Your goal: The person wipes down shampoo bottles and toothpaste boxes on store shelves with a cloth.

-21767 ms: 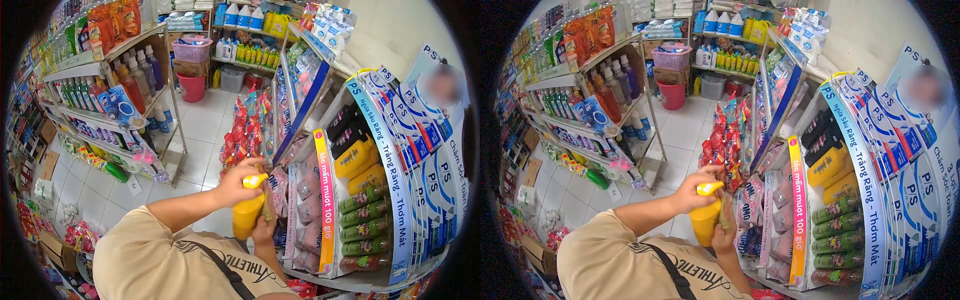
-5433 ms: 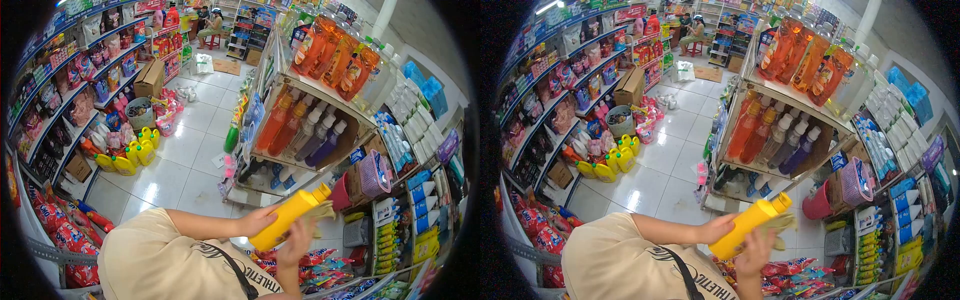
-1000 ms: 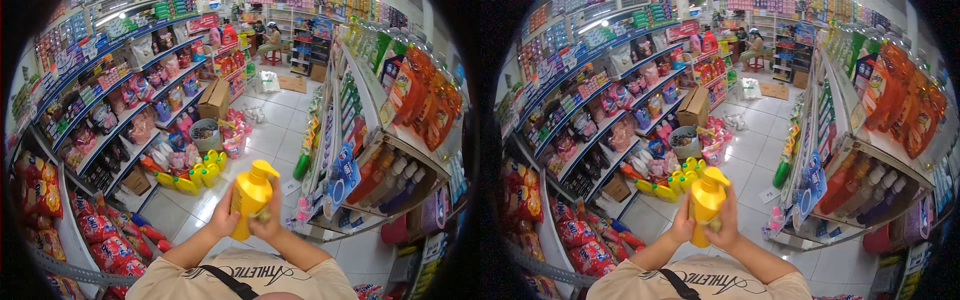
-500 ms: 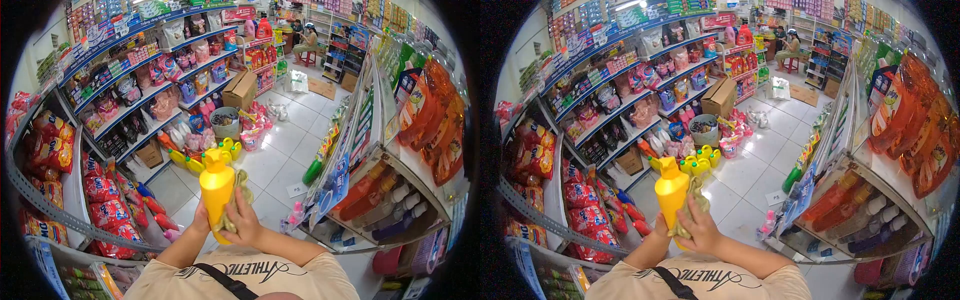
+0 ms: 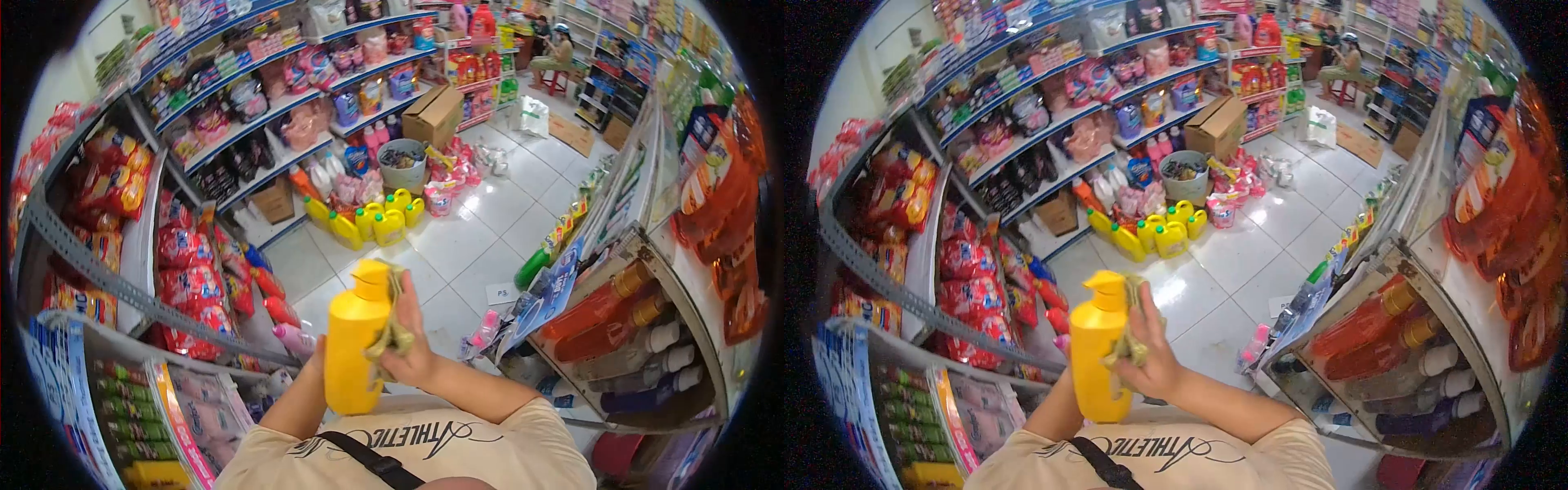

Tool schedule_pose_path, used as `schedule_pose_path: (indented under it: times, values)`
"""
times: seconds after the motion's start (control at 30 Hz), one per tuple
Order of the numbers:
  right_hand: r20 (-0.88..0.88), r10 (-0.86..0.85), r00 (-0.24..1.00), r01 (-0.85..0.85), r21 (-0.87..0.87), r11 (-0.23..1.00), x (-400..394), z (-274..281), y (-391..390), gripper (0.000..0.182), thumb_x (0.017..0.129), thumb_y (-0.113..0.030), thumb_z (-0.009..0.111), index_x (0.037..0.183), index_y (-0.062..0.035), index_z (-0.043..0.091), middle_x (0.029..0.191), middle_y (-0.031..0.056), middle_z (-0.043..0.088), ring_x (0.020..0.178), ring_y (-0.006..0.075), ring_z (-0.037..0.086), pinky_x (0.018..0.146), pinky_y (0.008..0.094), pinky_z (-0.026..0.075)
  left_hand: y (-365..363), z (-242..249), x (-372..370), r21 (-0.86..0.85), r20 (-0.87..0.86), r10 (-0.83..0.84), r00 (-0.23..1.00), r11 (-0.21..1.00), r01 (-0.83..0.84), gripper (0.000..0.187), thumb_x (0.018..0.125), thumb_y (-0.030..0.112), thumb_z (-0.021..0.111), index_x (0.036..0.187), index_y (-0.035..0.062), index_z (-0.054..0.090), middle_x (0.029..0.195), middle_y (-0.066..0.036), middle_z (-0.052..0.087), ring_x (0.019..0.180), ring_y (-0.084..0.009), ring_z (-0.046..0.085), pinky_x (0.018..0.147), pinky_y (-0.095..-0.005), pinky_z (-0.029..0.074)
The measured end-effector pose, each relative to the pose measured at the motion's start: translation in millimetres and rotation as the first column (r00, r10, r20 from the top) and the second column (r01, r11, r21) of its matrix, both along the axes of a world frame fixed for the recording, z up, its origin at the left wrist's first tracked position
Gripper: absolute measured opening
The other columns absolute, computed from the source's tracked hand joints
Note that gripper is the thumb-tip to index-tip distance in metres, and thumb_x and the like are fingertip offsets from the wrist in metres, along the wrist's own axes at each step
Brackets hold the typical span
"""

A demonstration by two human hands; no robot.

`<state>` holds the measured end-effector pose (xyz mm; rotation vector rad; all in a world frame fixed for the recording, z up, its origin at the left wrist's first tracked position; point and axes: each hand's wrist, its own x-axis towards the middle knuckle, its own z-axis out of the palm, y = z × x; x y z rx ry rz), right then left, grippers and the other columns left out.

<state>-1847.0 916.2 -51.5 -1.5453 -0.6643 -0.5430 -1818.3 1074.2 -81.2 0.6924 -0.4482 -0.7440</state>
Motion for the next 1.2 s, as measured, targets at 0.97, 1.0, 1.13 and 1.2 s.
schedule_pose_path:
  times: [0.97,1.0,1.13,1.2]
  values:
    - [0.171,-0.437,0.883,0.437,-0.640,0.632,3,18,-18,0.070,0.062,-0.026,0.067,0.125,-0.0073,0.043,0.138,0.0208,0.024,0.124,0.0458,0.024,0.100,0.0521,0.022,-43,-8,18,0.096,-0.338,0.047,0.940,0.995,-0.015,0.054,0.093,0.044,0.021,0.135,0.0111,0.027,0.133,-0.010,0.037,0.121,-0.0240,0.038,0.101,-0.0383,0.030]
    - [0.181,-0.446,0.876,0.450,-0.639,0.624,3,13,-17,0.071,0.063,-0.025,0.068,0.126,-0.0073,0.041,0.139,0.0197,0.022,0.124,0.0464,0.022,0.100,0.0526,0.022,-43,-6,19,0.122,-0.318,0.088,0.944,0.991,-0.052,0.053,0.093,0.044,0.021,0.135,0.0112,0.028,0.133,-0.010,0.037,0.121,-0.0236,0.038,0.101,-0.0380,0.030]
    - [0.065,-0.261,0.963,0.264,-0.420,0.868,9,-25,-5,0.072,0.067,-0.021,0.067,0.130,-0.0075,0.035,0.140,0.0233,0.015,0.126,0.0451,0.019,0.102,0.0487,0.022,-33,-9,28,0.090,-0.212,0.288,0.934,0.957,-0.275,0.057,0.091,0.049,0.021,0.134,0.0115,0.028,0.132,-0.011,0.036,0.120,-0.0254,0.038,0.100,-0.0394,0.031]
    - [-0.015,-0.160,0.987,0.144,-0.364,0.920,6,-34,1,0.076,0.069,-0.020,0.067,0.133,-0.0074,0.029,0.139,0.0260,0.013,0.127,0.0440,0.019,0.102,0.0458,0.023,-25,-16,36,0.036,-0.178,0.416,0.892,0.908,-0.417,0.052,0.093,0.044,0.022,0.132,0.0099,0.029,0.127,-0.009,0.043,0.115,-0.0245,0.043,0.098,-0.0365,0.034]
